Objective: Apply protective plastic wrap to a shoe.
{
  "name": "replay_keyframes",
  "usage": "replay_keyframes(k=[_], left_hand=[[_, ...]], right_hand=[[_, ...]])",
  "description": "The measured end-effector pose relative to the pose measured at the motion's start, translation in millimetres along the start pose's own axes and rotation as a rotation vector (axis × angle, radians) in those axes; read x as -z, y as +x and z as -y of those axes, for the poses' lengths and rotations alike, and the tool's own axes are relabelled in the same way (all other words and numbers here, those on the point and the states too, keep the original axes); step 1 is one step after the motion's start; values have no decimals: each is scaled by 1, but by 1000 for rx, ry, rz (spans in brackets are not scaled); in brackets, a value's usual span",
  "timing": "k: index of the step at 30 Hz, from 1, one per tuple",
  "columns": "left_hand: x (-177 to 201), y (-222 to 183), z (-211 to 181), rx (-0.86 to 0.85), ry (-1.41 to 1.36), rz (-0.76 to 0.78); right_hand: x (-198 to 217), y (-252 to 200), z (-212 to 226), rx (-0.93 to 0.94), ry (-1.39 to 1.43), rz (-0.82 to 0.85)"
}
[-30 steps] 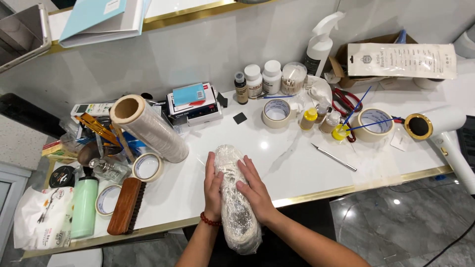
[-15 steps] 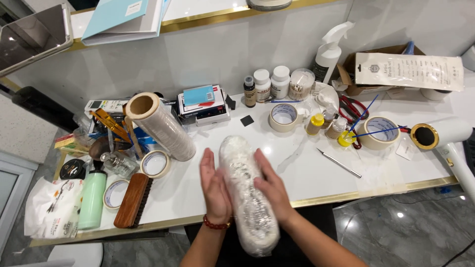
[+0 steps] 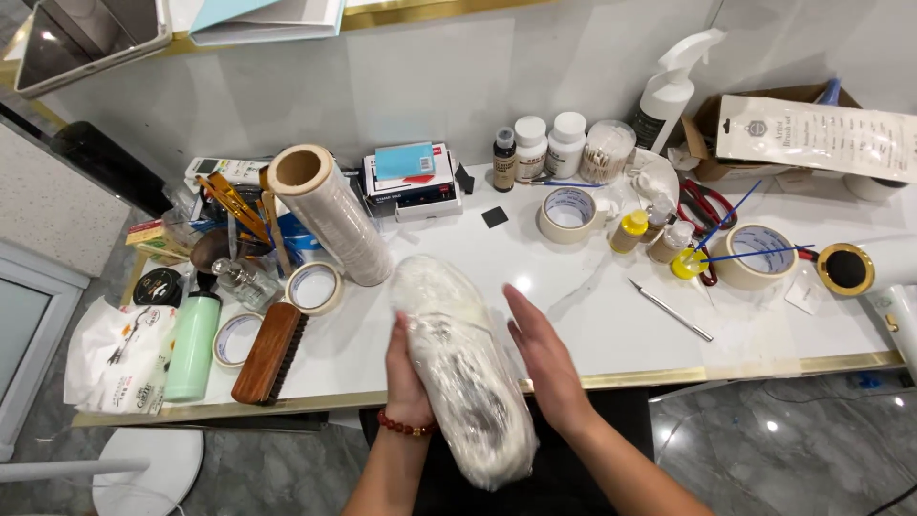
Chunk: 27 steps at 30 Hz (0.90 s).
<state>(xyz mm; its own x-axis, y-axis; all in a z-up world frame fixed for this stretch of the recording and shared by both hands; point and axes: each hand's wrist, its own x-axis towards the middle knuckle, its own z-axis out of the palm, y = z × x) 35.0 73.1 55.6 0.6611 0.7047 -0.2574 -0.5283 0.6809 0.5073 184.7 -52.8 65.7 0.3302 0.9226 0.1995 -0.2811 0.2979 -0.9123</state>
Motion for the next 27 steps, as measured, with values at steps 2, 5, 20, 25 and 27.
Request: replay_keyframes(k=[2,5,20,25,27], left_hand=[[-2,-1,-7,-68,-29,-45],[-1,0,0,-225,-52,-163],[-54,2,-8,-605,-63,-44],[-48,1,-2,-643,-252,-118],[-41,1,-4,-687,-270,-50]], right_hand=[[4,-31,-5,89,53,47],[12,-56,-28,238,2,39],[47,-11,17,85,53,-336],[28,-8,1,228,10,-508],[32,-9,-15,285,-52,-490]])
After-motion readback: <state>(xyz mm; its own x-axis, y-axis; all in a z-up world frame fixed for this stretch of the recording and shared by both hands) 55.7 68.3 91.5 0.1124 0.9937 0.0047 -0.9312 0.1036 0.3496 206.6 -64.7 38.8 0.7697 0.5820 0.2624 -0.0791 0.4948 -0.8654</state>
